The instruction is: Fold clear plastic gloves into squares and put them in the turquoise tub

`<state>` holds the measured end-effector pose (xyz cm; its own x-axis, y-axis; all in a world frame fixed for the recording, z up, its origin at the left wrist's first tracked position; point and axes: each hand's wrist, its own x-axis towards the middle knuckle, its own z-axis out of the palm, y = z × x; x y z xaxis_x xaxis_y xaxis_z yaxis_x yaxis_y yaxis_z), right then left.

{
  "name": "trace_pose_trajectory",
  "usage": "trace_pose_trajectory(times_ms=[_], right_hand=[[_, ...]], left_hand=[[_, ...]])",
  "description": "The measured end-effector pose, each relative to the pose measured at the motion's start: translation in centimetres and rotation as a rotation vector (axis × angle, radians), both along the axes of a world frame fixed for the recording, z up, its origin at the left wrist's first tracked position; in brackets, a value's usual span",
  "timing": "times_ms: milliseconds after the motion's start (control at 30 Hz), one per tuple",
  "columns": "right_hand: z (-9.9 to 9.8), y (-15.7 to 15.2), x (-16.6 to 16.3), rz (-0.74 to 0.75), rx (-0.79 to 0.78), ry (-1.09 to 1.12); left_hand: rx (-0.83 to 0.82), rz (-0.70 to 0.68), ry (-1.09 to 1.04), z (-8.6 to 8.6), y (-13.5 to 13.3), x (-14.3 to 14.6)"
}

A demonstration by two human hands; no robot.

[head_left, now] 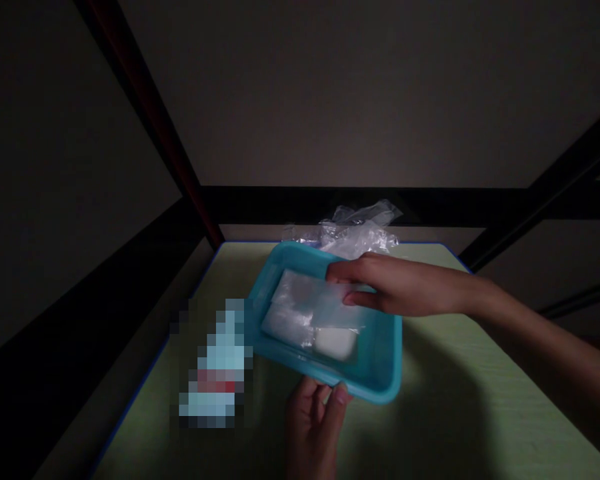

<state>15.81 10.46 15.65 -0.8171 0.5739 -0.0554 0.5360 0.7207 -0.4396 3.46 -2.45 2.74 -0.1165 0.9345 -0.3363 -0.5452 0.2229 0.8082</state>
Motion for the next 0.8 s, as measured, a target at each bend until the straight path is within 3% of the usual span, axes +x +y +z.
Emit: trace_pose_trajectory(times_ms=[100, 267, 567, 800], right_hand=[[0.0, 0.4, -0.8, 0.052, 0.036, -0.145], [0.2, 1.2, -2.0, 0.14, -0.056, -0.23], [0.6, 1.8, -4.4, -0.026, -0.349, -0.048], [-0.3, 3.0, -5.7, 0.174, -0.452, -0.272]], left_hand=[[-0.014, 0.002, -0.007, 0.0, 0.0, -0.1], [-0.03, 0.0, -0.021, 0.1, 0.1, -0.3], [-0.033, -0.014, 0.005, 0.4, 0.4, -0.6], [-0.042, -0.017, 0.006, 0.6, 0.4, -0.6]])
